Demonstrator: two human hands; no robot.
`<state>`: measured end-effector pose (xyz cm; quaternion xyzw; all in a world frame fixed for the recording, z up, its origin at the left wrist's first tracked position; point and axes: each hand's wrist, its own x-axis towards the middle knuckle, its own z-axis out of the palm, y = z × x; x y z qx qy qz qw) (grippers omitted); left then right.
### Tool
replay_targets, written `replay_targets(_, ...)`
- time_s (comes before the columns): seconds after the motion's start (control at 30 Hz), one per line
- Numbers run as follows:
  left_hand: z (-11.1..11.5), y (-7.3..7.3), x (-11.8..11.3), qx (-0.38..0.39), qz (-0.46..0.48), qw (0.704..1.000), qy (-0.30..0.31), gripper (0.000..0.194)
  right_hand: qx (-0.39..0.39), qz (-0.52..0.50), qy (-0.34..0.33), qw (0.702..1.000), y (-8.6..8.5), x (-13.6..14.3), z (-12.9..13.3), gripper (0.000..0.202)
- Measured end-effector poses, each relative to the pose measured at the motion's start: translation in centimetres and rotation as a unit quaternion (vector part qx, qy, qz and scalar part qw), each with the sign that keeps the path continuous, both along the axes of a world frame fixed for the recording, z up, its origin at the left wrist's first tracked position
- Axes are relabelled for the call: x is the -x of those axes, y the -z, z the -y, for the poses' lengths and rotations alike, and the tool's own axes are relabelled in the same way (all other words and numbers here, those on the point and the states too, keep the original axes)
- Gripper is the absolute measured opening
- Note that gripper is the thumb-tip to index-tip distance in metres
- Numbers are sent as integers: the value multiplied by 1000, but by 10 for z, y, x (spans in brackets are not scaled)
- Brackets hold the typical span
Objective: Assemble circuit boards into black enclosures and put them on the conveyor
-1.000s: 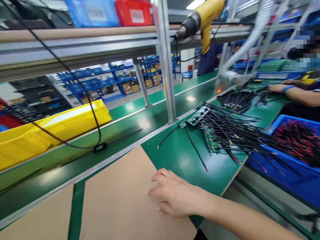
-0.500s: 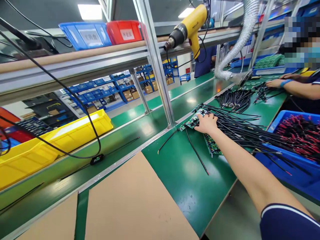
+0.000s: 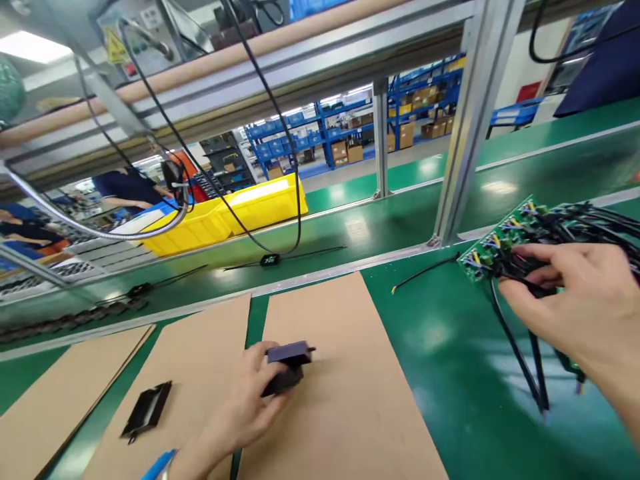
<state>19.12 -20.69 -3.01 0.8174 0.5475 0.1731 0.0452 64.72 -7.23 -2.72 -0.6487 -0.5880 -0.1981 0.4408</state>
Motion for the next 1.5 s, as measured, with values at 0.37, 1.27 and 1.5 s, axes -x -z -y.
replay_targets(0.37, -44, 4, -5, 210, 69, 975, -30, 35, -10, 33, -146, 989, 20, 41, 22, 30)
replay_targets(1.27, -111, -113, -113, 210, 395, 767, 461, 28, 253, -134, -583, 760, -50, 105, 67, 62)
replay_targets(1.5, -108, -91, -120, 119, 544, 761, 334, 70, 152, -162, -460, 860, -74, 126, 69, 26)
